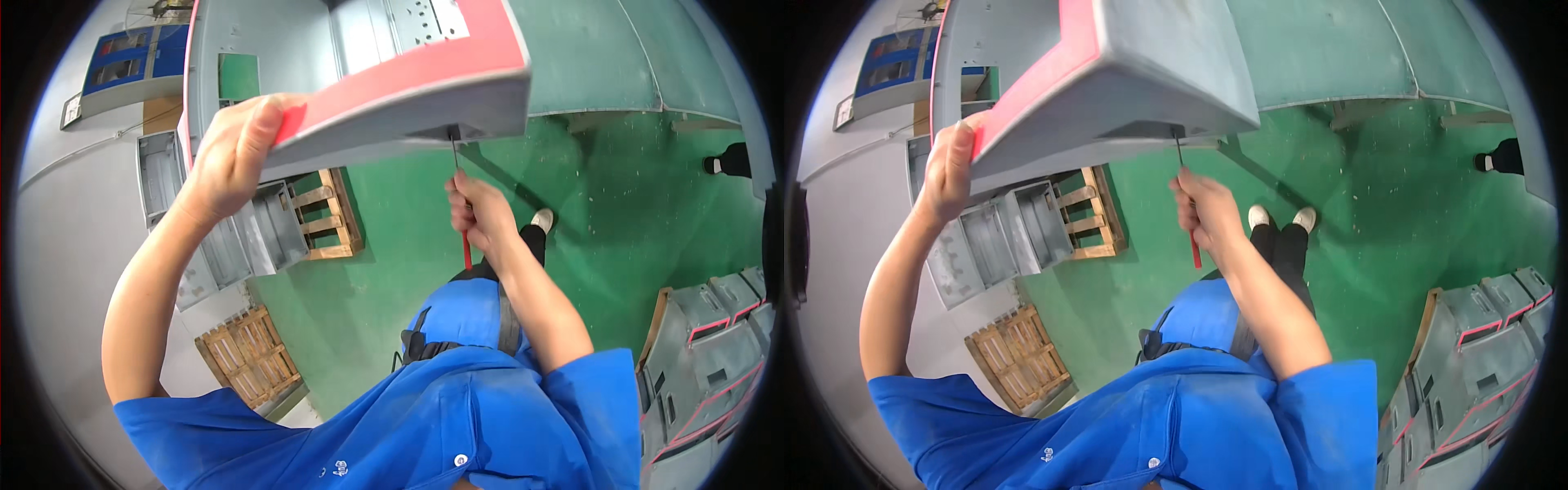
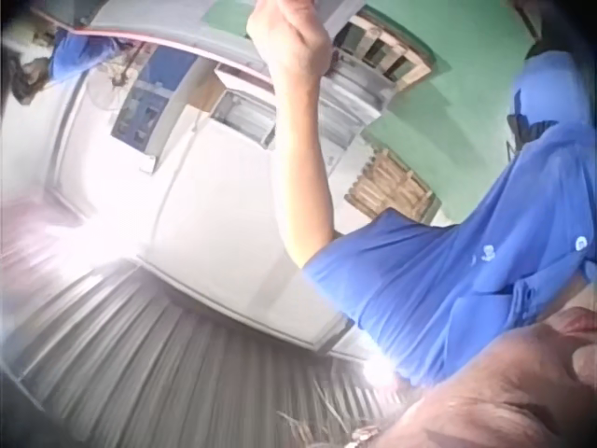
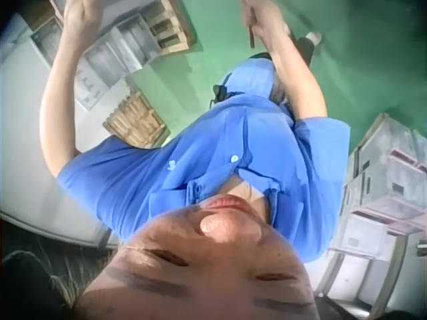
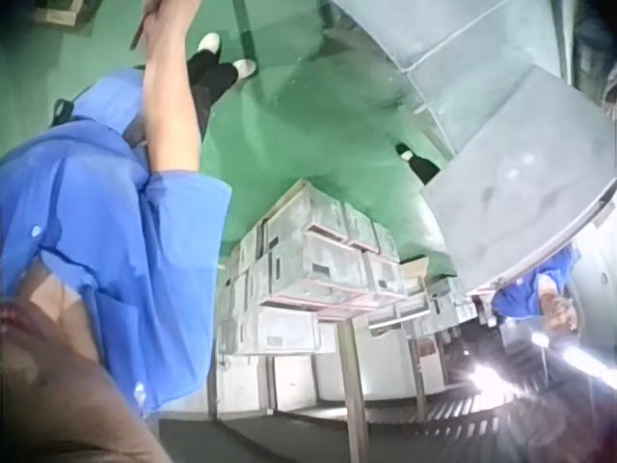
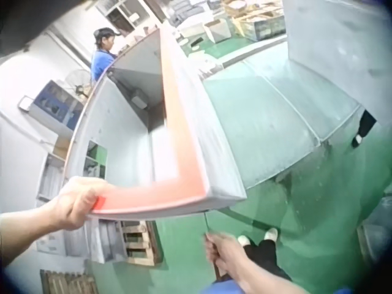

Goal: The recorder uses a hand-held scraping tool to remove burrs or residue from the edges of a cutout on a metal box enclosure, then relocates the box.

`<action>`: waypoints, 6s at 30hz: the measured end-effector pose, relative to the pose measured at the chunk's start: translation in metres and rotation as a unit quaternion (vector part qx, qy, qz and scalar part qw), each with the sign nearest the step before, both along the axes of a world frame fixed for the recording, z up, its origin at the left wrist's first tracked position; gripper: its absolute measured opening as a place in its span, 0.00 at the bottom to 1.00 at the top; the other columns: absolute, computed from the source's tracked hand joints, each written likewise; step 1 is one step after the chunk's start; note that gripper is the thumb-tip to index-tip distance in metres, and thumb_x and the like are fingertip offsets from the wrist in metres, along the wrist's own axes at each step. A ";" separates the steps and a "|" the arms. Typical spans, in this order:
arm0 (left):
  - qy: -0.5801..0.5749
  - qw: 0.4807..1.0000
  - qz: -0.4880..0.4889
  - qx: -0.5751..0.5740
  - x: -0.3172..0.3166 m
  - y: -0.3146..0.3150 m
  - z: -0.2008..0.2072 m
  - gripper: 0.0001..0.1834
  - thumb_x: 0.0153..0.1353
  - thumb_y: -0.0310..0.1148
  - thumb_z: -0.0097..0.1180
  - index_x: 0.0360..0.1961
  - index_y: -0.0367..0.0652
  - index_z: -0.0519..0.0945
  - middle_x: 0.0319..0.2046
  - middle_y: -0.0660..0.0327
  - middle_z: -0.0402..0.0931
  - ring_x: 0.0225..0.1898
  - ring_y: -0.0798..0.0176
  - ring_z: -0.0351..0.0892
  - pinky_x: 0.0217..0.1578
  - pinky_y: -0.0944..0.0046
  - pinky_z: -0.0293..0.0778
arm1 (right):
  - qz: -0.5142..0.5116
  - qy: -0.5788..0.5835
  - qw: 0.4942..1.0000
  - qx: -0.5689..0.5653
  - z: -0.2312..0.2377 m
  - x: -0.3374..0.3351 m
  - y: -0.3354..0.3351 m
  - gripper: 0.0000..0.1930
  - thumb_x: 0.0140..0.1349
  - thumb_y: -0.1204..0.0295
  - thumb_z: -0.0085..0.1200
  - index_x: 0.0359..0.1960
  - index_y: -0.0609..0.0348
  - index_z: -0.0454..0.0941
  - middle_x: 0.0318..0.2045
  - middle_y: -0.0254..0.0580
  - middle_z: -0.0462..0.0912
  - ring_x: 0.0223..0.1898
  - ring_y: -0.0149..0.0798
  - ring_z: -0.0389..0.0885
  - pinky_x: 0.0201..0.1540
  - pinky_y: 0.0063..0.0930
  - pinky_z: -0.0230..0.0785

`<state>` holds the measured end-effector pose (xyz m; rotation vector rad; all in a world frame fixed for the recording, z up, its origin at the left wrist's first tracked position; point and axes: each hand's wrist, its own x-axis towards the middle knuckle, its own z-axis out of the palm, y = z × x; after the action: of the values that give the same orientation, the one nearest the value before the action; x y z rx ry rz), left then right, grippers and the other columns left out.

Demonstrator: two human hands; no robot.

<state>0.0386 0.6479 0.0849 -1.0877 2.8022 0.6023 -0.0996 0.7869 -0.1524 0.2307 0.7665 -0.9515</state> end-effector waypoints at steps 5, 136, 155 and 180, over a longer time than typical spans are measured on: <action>-0.051 0.995 0.045 0.071 0.002 -0.002 0.002 0.30 0.63 0.45 0.22 0.41 0.29 0.71 0.37 0.45 0.72 0.40 0.49 0.70 0.44 0.64 0.62 | 0.008 -0.003 1.000 0.017 0.002 -0.001 0.004 0.13 0.57 0.61 0.49 0.29 0.60 0.68 0.15 0.24 0.58 0.14 0.20 0.49 0.15 0.15 0.41; 0.025 0.999 0.033 -0.009 0.003 -0.002 -0.004 0.29 0.64 0.45 0.23 0.37 0.33 0.74 0.29 0.51 0.75 0.32 0.55 0.74 0.37 0.66 0.67 | 0.115 0.037 0.993 -0.002 0.007 -0.042 -0.016 0.15 0.60 0.62 0.45 0.31 0.66 0.69 0.14 0.24 0.57 0.12 0.18 0.48 0.11 0.12 0.39; 0.037 0.999 0.034 -0.016 0.005 -0.001 -0.008 0.29 0.64 0.44 0.23 0.36 0.32 0.74 0.26 0.52 0.73 0.29 0.57 0.72 0.35 0.67 0.66 | 0.157 0.049 0.986 0.004 0.011 -0.049 -0.015 0.15 0.60 0.64 0.45 0.31 0.68 0.69 0.13 0.24 0.57 0.11 0.17 0.49 0.10 0.10 0.42; 0.012 0.999 0.033 -0.013 0.001 0.001 -0.004 0.28 0.63 0.43 0.23 0.37 0.34 0.74 0.32 0.50 0.75 0.36 0.53 0.73 0.40 0.64 0.66 | 0.189 0.162 0.968 -0.028 0.014 -0.047 -0.018 0.16 0.58 0.61 0.48 0.30 0.66 0.73 0.12 0.25 0.60 0.11 0.19 0.51 0.13 0.14 0.42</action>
<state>0.0391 0.6485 0.0808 -1.1890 2.8113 0.5910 -0.1466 0.7686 -0.1380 -0.1245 1.0397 -0.6522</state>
